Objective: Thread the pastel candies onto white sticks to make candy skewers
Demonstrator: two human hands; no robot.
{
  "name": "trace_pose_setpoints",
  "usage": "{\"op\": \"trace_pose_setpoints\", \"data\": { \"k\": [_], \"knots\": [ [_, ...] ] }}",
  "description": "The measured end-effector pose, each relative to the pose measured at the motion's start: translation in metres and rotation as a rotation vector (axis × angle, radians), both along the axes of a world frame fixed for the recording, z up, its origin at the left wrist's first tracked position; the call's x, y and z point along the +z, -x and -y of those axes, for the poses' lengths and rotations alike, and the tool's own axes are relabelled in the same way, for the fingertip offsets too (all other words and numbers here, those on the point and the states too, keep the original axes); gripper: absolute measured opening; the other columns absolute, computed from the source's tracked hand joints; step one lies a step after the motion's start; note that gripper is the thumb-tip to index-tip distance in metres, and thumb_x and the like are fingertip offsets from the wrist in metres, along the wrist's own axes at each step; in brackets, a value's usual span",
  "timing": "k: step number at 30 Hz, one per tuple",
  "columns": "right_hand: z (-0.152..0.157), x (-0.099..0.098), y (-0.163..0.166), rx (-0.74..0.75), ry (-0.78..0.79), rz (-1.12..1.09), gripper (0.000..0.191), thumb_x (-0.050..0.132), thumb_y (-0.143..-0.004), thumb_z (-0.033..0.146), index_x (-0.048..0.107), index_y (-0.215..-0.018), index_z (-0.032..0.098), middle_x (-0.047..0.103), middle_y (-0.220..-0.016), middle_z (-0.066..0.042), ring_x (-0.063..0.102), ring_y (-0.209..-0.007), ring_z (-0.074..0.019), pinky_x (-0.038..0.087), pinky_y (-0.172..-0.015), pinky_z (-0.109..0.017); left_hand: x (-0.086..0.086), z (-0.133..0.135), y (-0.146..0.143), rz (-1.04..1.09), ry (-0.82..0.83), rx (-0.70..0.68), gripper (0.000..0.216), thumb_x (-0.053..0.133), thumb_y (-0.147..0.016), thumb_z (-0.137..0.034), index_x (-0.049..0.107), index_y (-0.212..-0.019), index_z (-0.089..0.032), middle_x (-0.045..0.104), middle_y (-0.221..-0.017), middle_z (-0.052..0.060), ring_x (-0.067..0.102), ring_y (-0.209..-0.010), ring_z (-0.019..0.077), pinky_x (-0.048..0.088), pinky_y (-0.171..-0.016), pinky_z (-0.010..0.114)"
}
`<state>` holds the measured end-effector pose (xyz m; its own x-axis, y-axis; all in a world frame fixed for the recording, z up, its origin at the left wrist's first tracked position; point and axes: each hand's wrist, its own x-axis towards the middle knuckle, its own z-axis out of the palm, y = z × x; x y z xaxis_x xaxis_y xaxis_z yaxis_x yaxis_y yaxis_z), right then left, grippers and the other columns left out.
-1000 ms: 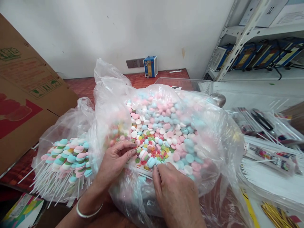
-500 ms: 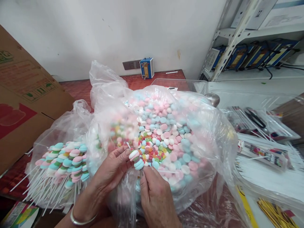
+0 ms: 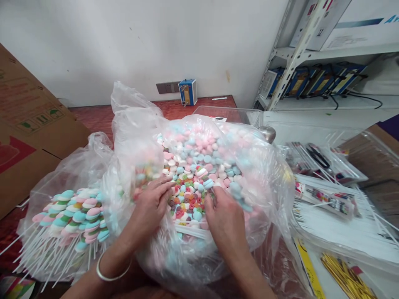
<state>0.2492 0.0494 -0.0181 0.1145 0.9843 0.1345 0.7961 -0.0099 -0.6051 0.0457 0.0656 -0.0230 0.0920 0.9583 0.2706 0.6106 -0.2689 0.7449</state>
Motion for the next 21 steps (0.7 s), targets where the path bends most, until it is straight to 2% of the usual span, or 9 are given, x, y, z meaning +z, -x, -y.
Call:
{"op": "trace_pose_setpoints", "data": {
  "k": [2, 4, 6, 9, 12, 14, 16, 18, 21],
  "knots": [
    [-0.01, -0.002, 0.007, 0.01, 0.038, 0.153, 0.016, 0.061, -0.091, 0.026, 0.062, -0.077, 0.019, 0.066, -0.071, -0.003, 0.055, -0.063, -0.0173, 0.025, -0.057, -0.027, -0.004, -0.005, 0.006, -0.265, -0.124, 0.002, 0.021, 0.055, -0.095, -0.014, 0.074, -0.1, -0.017, 0.07, -0.123, 0.012, 0.053, -0.131, 0.0324, 0.038, -0.115, 0.056],
    [-0.018, -0.007, 0.019, 0.009, 0.049, 0.208, 0.014, 0.062, -0.091, 0.026, 0.064, -0.081, 0.017, 0.069, -0.078, -0.008, 0.057, -0.065, -0.0192, 0.02, -0.058, -0.029, -0.006, -0.008, 0.008, -0.418, -0.168, -0.005, 0.016, 0.057, -0.094, -0.013, 0.073, -0.095, -0.017, 0.07, -0.118, 0.012, 0.054, -0.127, 0.0323, 0.04, -0.112, 0.055],
    [-0.022, -0.012, 0.028, -0.009, 0.039, 0.191, 0.009, 0.062, -0.09, 0.022, 0.065, -0.084, 0.016, 0.07, -0.081, -0.01, 0.057, -0.065, -0.0191, 0.017, -0.058, -0.03, -0.006, -0.009, 0.007, -0.481, -0.186, -0.025, 0.011, 0.06, -0.093, -0.014, 0.07, -0.091, -0.017, 0.07, -0.113, 0.01, 0.057, -0.121, 0.0305, 0.043, -0.11, 0.053],
    [-0.024, -0.016, 0.027, -0.023, 0.02, 0.124, 0.006, 0.061, -0.087, 0.016, 0.064, -0.082, 0.017, 0.068, -0.078, -0.008, 0.054, -0.063, -0.0174, 0.017, -0.058, -0.03, -0.001, -0.007, 0.006, -0.436, -0.21, -0.038, 0.009, 0.062, -0.091, -0.013, 0.066, -0.086, -0.019, 0.07, -0.109, 0.009, 0.057, -0.121, 0.0297, 0.043, -0.109, 0.052],
    [-0.019, -0.017, 0.015, 0.009, -0.003, -0.012, 0.014, 0.06, -0.087, 0.023, 0.059, -0.074, 0.019, 0.061, -0.068, -0.002, 0.051, -0.061, -0.0156, 0.024, -0.056, -0.027, 0.008, -0.001, 0.003, -0.224, -0.141, -0.017, 0.006, 0.062, -0.091, -0.013, 0.065, -0.089, -0.019, 0.071, -0.106, 0.008, 0.062, -0.112, 0.0274, 0.049, -0.1, 0.047],
    [-0.014, -0.018, 0.009, 0.064, -0.009, -0.122, 0.021, 0.057, -0.09, 0.031, 0.058, -0.072, 0.02, 0.057, -0.063, 0.001, 0.05, -0.059, -0.0143, 0.03, -0.054, -0.024, 0.014, 0.004, -0.001, 0.039, 0.02, -0.062, 0.002, 0.064, -0.092, -0.021, 0.065, -0.092, -0.019, 0.072, -0.095, 0.006, 0.068, -0.093, 0.0223, 0.055, -0.084, 0.039],
    [-0.009, -0.02, 0.008, 0.121, -0.011, -0.215, 0.027, 0.053, -0.092, 0.04, 0.059, -0.074, 0.021, 0.057, -0.063, 0.002, 0.051, -0.059, -0.0138, 0.036, -0.053, -0.023, 0.018, 0.008, -0.008, 0.341, 0.229, -0.163, 0.01, 0.068, -0.09, -0.028, 0.065, -0.092, -0.018, 0.071, -0.085, 0.003, 0.068, -0.078, 0.0178, 0.056, -0.072, 0.032],
    [-0.004, -0.021, 0.011, 0.162, -0.016, -0.358, 0.029, 0.053, -0.092, 0.043, 0.061, -0.075, 0.021, 0.059, -0.066, 0.002, 0.053, -0.062, -0.0143, 0.041, -0.056, -0.023, 0.02, 0.01, -0.015, 0.58, 0.391, -0.241, 0.015, 0.073, -0.086, -0.03, 0.065, -0.089, -0.017, 0.071, -0.08, 0.002, 0.069, -0.074, 0.0153, 0.056, -0.069, 0.028],
    [0.0, -0.022, 0.016, 0.2, 0.0, -0.641, 0.022, 0.061, -0.087, 0.04, 0.065, -0.077, 0.021, 0.063, -0.071, 0.001, 0.058, -0.068, -0.0156, 0.046, -0.061, -0.024, 0.019, 0.011, -0.021, 0.747, 0.483, -0.23, 0.018, 0.077, -0.083, -0.029, 0.064, -0.085, -0.016, 0.073, -0.078, 0.001, 0.069, -0.073, 0.013, 0.056, -0.071, 0.026]
  ]
}}
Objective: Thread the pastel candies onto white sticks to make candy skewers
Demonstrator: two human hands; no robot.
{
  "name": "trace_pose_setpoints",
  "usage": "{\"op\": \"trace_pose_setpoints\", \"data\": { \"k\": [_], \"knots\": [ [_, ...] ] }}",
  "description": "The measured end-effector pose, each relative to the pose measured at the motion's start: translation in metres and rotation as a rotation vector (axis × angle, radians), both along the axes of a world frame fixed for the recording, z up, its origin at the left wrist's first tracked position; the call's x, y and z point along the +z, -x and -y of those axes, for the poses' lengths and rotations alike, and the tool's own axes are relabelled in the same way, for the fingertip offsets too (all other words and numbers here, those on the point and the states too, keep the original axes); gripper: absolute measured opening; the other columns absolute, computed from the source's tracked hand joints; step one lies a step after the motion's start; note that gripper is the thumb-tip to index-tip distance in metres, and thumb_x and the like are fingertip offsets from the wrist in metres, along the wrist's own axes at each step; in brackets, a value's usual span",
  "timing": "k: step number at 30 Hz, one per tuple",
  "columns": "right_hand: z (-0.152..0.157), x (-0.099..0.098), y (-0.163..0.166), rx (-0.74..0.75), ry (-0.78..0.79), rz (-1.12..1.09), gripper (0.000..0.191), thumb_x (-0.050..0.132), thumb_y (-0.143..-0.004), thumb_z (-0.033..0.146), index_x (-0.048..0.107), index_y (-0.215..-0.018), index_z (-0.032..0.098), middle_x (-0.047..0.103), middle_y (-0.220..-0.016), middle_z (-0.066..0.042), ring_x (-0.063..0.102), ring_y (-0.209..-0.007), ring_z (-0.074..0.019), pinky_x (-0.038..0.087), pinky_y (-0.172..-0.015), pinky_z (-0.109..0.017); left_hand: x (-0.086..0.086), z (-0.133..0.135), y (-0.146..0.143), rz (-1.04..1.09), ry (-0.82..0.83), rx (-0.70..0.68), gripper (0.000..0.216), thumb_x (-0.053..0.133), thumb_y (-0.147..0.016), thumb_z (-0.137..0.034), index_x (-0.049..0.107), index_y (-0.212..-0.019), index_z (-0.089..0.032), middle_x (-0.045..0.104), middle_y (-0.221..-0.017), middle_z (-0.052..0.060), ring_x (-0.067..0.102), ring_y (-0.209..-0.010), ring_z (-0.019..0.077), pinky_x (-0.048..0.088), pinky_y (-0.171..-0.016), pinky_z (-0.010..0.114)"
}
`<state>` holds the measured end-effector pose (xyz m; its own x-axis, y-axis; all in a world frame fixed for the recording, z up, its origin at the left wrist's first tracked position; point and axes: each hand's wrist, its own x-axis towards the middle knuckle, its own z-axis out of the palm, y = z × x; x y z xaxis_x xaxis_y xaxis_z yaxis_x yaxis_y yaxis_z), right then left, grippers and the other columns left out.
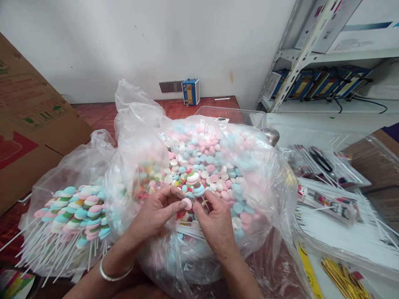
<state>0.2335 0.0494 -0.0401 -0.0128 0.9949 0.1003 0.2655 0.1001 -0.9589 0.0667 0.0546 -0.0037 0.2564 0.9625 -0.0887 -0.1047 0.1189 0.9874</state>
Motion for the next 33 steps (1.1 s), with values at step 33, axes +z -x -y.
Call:
{"op": "trace_pose_setpoints", "data": {
  "k": [33],
  "knots": [
    [0.011, 0.008, 0.028, -0.078, 0.19, -0.474, 0.029, 0.075, -0.08, 0.044, 0.066, -0.093, 0.02, 0.069, -0.079, -0.001, 0.062, -0.068, -0.0161, 0.051, -0.06, -0.026, -0.018, 0.01, -0.01, -0.043, -0.14, 0.258, 0.018, 0.069, -0.087, -0.025, 0.072, -0.103, -0.018, 0.074, -0.105, 0.008, 0.07, -0.1, 0.0204, 0.056, -0.092, 0.033]
  ]
}}
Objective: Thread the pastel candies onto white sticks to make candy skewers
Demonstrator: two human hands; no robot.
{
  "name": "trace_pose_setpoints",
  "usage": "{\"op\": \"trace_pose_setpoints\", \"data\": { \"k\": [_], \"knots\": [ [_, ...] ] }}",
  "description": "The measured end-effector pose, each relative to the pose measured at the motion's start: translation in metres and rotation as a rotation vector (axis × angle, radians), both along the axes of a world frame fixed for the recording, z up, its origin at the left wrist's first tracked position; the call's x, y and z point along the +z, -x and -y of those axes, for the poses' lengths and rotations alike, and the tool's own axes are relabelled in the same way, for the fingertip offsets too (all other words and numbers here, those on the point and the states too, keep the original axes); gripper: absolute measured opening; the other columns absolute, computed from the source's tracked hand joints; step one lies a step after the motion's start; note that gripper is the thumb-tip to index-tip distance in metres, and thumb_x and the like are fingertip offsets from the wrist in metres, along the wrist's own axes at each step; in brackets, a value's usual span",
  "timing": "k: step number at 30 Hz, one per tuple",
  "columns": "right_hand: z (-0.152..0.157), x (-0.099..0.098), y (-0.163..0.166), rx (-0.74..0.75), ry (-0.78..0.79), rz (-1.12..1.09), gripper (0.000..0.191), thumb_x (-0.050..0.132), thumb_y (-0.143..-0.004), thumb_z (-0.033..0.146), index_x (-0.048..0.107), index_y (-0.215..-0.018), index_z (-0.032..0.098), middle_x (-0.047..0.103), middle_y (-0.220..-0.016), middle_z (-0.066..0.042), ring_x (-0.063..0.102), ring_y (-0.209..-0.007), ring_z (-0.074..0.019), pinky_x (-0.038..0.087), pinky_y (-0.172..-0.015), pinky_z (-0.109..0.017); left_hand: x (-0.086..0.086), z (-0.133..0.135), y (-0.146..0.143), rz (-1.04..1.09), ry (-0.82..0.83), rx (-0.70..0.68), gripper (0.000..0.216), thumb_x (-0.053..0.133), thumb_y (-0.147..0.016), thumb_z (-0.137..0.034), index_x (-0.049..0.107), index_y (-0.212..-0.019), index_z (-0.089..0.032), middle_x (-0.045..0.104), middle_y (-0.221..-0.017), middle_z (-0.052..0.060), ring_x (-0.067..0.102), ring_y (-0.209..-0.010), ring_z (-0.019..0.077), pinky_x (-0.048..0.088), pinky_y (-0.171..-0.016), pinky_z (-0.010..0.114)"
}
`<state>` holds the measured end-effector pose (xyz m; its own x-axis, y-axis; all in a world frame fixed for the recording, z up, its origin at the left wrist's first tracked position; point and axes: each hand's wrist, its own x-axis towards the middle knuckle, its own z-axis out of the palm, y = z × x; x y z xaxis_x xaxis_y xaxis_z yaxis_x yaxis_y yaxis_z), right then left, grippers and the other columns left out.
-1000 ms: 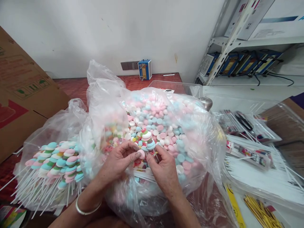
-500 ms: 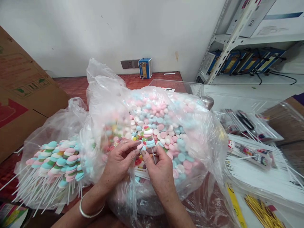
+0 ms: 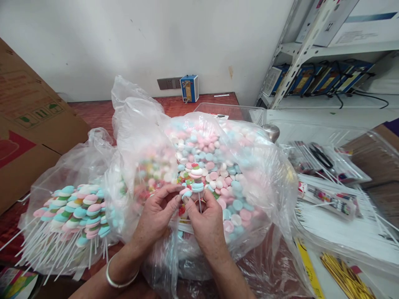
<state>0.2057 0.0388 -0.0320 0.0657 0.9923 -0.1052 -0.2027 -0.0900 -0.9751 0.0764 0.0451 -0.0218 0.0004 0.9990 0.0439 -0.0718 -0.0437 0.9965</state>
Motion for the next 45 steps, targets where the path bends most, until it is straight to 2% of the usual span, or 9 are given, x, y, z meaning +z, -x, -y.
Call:
{"op": "trace_pose_setpoints", "data": {
  "k": [4, 8, 12, 15, 17, 20, 27, 39, 45],
  "knots": [
    [-0.001, -0.001, 0.0, -0.011, 0.0, -0.033, 0.033, 0.075, -0.08, 0.047, 0.068, -0.098, 0.021, 0.071, -0.082, -0.002, 0.063, -0.072, -0.0168, 0.051, -0.062, -0.026, -0.004, 0.002, 0.0, -0.006, -0.007, -0.115, 0.031, 0.071, -0.084, -0.02, 0.068, -0.115, -0.019, 0.072, -0.117, 0.01, 0.07, -0.105, 0.0218, 0.056, -0.097, 0.037],
    [0.002, 0.0, -0.004, 0.044, 0.017, 0.029, 0.033, 0.066, -0.086, 0.053, 0.063, -0.09, 0.021, 0.061, -0.068, 0.003, 0.05, -0.054, -0.0115, 0.04, -0.048, -0.021, -0.004, 0.0, 0.0, 0.011, 0.034, -0.059, 0.025, 0.073, -0.083, -0.022, 0.067, -0.107, -0.017, 0.074, -0.104, 0.009, 0.072, -0.093, 0.0198, 0.059, -0.086, 0.033],
    [0.017, 0.008, -0.019, 0.026, -0.088, 0.439, 0.032, 0.051, -0.096, 0.047, 0.057, -0.077, 0.022, 0.053, -0.062, 0.004, 0.046, -0.053, -0.0115, 0.036, -0.048, -0.021, 0.001, -0.009, 0.004, 0.14, 0.125, 0.077, 0.024, 0.077, -0.078, -0.025, 0.066, -0.098, -0.016, 0.076, -0.094, 0.007, 0.072, -0.089, 0.0177, 0.059, -0.081, 0.029],
    [0.033, 0.009, -0.033, 0.096, -0.206, 0.735, 0.03, 0.051, -0.097, 0.042, 0.061, -0.078, 0.022, 0.062, -0.066, 0.002, 0.056, -0.058, -0.0136, 0.042, -0.054, -0.021, 0.004, -0.016, 0.008, 0.19, 0.156, 0.164, 0.034, 0.078, -0.076, -0.027, 0.067, -0.107, -0.017, 0.075, -0.101, 0.008, 0.072, -0.088, 0.0178, 0.059, -0.076, 0.028],
    [0.043, 0.007, -0.038, 0.142, -0.274, 0.834, 0.028, 0.05, -0.098, 0.04, 0.064, -0.081, 0.023, 0.066, -0.067, 0.001, 0.061, -0.058, -0.0142, 0.044, -0.055, -0.021, 0.004, -0.019, 0.01, 0.196, 0.166, 0.183, 0.038, 0.078, -0.076, -0.028, 0.067, -0.111, -0.017, 0.075, -0.102, 0.008, 0.071, -0.086, 0.0175, 0.059, -0.073, 0.028],
    [0.05, 0.002, -0.041, 0.168, -0.332, 0.913, 0.028, 0.047, -0.1, 0.038, 0.065, -0.083, 0.024, 0.068, -0.067, 0.001, 0.064, -0.057, -0.0148, 0.045, -0.054, -0.021, 0.005, -0.019, 0.01, 0.18, 0.157, 0.206, 0.034, 0.077, -0.075, -0.028, 0.068, -0.106, -0.017, 0.075, -0.097, 0.007, 0.071, -0.085, 0.0173, 0.059, -0.074, 0.028],
    [0.051, 0.001, -0.039, 0.172, -0.32, 0.936, 0.029, 0.046, -0.101, 0.037, 0.062, -0.08, 0.023, 0.066, -0.064, 0.002, 0.063, -0.056, -0.0139, 0.043, -0.053, -0.021, 0.008, -0.017, 0.007, 0.14, 0.139, 0.194, 0.028, 0.076, -0.074, -0.025, 0.067, -0.099, -0.018, 0.075, -0.093, 0.005, 0.071, -0.086, 0.0177, 0.059, -0.077, 0.03],
    [0.052, 0.008, -0.028, 0.247, -0.215, 0.823, 0.037, 0.042, -0.101, 0.039, 0.051, -0.069, 0.024, 0.058, -0.057, 0.004, 0.056, -0.052, -0.0129, 0.038, -0.051, -0.021, -0.001, -0.013, 0.005, 0.014, -0.043, 0.117, 0.022, 0.068, -0.078, -0.011, 0.069, -0.1, -0.018, 0.073, -0.098, 0.005, 0.07, -0.093, 0.0156, 0.056, -0.087, 0.029],
    [0.048, 0.014, -0.019, 0.218, -0.212, 0.79, 0.036, 0.039, -0.099, 0.034, 0.055, -0.069, 0.022, 0.064, -0.06, 0.001, 0.06, -0.054, -0.0141, 0.041, -0.051, -0.021, -0.004, -0.013, 0.005, -0.005, -0.097, 0.125, 0.022, 0.07, -0.078, -0.011, 0.073, -0.098, -0.019, 0.072, -0.097, 0.004, 0.069, -0.093, 0.0155, 0.055, -0.086, 0.027]
  ]
}}
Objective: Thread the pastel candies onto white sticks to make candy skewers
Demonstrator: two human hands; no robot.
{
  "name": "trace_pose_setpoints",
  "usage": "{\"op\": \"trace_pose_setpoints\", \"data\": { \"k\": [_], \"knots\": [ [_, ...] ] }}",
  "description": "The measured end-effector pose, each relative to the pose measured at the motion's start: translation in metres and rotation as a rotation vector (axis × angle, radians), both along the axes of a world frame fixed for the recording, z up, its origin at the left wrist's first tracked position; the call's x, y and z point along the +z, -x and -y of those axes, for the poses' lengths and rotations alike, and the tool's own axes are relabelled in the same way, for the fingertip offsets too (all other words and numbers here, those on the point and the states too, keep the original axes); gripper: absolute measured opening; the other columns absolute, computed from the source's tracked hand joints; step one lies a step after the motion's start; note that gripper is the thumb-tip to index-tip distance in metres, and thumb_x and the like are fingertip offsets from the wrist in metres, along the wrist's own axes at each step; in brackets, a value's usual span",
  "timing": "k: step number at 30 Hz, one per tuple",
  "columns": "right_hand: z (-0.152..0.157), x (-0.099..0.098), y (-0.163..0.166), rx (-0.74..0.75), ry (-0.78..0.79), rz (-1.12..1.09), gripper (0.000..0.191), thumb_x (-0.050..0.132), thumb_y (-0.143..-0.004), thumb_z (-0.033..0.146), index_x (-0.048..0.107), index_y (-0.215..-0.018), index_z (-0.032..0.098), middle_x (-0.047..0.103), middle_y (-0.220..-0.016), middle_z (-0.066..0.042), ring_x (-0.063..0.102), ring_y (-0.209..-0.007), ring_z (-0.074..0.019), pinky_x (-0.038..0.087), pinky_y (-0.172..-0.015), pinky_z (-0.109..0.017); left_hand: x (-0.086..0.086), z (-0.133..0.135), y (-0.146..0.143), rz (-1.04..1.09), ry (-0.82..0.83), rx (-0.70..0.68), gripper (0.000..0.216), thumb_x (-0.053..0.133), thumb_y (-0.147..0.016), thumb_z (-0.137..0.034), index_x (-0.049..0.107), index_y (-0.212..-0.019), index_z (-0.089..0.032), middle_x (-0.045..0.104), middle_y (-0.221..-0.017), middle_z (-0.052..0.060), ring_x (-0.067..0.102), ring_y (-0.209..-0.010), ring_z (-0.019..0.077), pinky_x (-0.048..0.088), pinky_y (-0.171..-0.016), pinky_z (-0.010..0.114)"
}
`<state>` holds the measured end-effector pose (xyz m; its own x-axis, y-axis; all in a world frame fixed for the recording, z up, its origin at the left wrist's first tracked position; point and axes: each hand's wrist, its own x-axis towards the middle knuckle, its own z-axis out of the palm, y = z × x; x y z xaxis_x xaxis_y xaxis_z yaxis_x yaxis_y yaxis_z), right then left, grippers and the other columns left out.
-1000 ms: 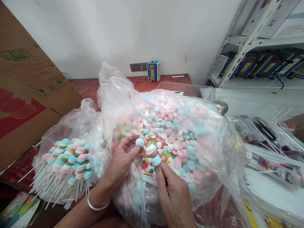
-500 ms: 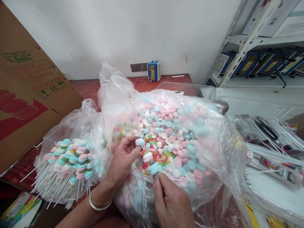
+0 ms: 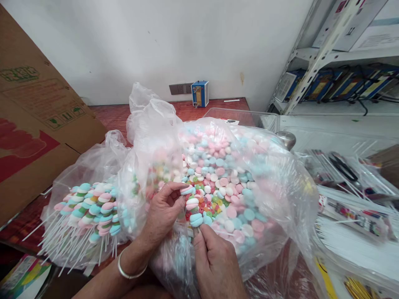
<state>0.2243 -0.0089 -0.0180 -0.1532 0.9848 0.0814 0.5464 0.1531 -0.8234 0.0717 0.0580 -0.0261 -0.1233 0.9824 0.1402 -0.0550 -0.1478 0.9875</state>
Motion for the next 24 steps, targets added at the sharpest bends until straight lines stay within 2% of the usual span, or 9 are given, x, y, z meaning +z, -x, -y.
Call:
{"op": "trace_pose_setpoints", "data": {
  "k": [4, 7, 10, 14, 17, 22, 24],
  "knots": [
    [-0.003, -0.002, 0.009, -0.03, -0.111, 0.029, 0.034, 0.039, -0.098, 0.028, 0.055, -0.068, 0.022, 0.062, -0.056, 0.003, 0.058, -0.049, -0.0124, 0.039, -0.049, -0.02, 0.004, 0.004, -0.001, 0.091, 0.038, -0.024, 0.019, 0.074, -0.08, -0.019, 0.073, -0.098, -0.019, 0.072, -0.098, 0.005, 0.069, -0.092, 0.0176, 0.056, -0.082, 0.029],
    [-0.002, -0.007, 0.016, -0.049, -0.228, 0.104, 0.035, 0.039, -0.099, 0.025, 0.055, -0.069, 0.022, 0.061, -0.054, 0.003, 0.055, -0.045, -0.0115, 0.037, -0.047, -0.021, 0.014, 0.006, -0.005, 0.345, 0.125, -0.048, 0.017, 0.07, -0.087, -0.033, 0.067, -0.098, -0.02, 0.071, -0.092, 0.003, 0.069, -0.081, 0.0162, 0.057, -0.074, 0.028],
    [0.001, -0.011, 0.021, -0.058, -0.338, 0.18, 0.037, 0.038, -0.101, 0.025, 0.057, -0.07, 0.021, 0.061, -0.055, 0.002, 0.057, -0.043, -0.0118, 0.037, -0.047, -0.023, 0.024, 0.005, -0.013, 0.57, 0.142, 0.025, 0.02, 0.065, -0.092, -0.039, 0.06, -0.088, -0.02, 0.062, -0.075, -0.004, 0.062, -0.064, 0.0099, 0.055, -0.069, 0.025],
    [0.003, -0.014, 0.024, -0.092, -0.485, 0.279, 0.038, 0.035, -0.104, 0.023, 0.064, -0.081, 0.018, 0.066, -0.06, 0.0, 0.066, -0.047, -0.0141, 0.036, -0.048, -0.026, 0.03, 0.004, -0.024, 0.703, 0.209, -0.003, 0.028, 0.065, -0.091, -0.046, 0.063, -0.096, -0.019, 0.054, -0.066, -0.006, 0.051, -0.053, 0.0067, 0.052, -0.063, 0.022],
    [0.003, -0.014, 0.025, -0.099, -0.571, 0.377, 0.039, 0.032, -0.105, 0.021, 0.067, -0.089, 0.016, 0.065, -0.057, 0.0, 0.066, -0.045, -0.0155, 0.034, -0.047, -0.029, 0.028, 0.007, -0.03, 0.766, 0.268, -0.003, 0.035, 0.07, -0.085, -0.051, 0.058, -0.087, -0.018, 0.051, -0.063, -0.006, 0.051, -0.053, 0.0077, 0.051, -0.058, 0.022],
    [0.003, -0.015, 0.028, -0.092, -0.607, 0.419, 0.038, 0.032, -0.104, 0.019, 0.068, -0.092, 0.015, 0.066, -0.058, -0.002, 0.063, -0.042, -0.0171, 0.032, -0.046, -0.031, 0.028, 0.014, -0.035, 0.817, 0.339, -0.016, 0.041, 0.076, -0.079, -0.052, 0.052, -0.081, -0.019, 0.052, -0.068, -0.005, 0.056, -0.058, 0.0091, 0.05, -0.059, 0.021],
    [0.002, -0.016, 0.027, -0.095, -0.517, 0.329, 0.035, 0.035, -0.104, 0.023, 0.067, -0.091, 0.018, 0.067, -0.061, -0.002, 0.062, -0.044, -0.0166, 0.032, -0.047, -0.029, 0.031, 0.014, -0.034, 0.826, 0.332, -0.041, 0.038, 0.074, -0.081, -0.052, 0.055, -0.084, -0.019, 0.054, -0.069, -0.003, 0.059, -0.063, 0.0113, 0.052, -0.062, 0.023]
  ]
}}
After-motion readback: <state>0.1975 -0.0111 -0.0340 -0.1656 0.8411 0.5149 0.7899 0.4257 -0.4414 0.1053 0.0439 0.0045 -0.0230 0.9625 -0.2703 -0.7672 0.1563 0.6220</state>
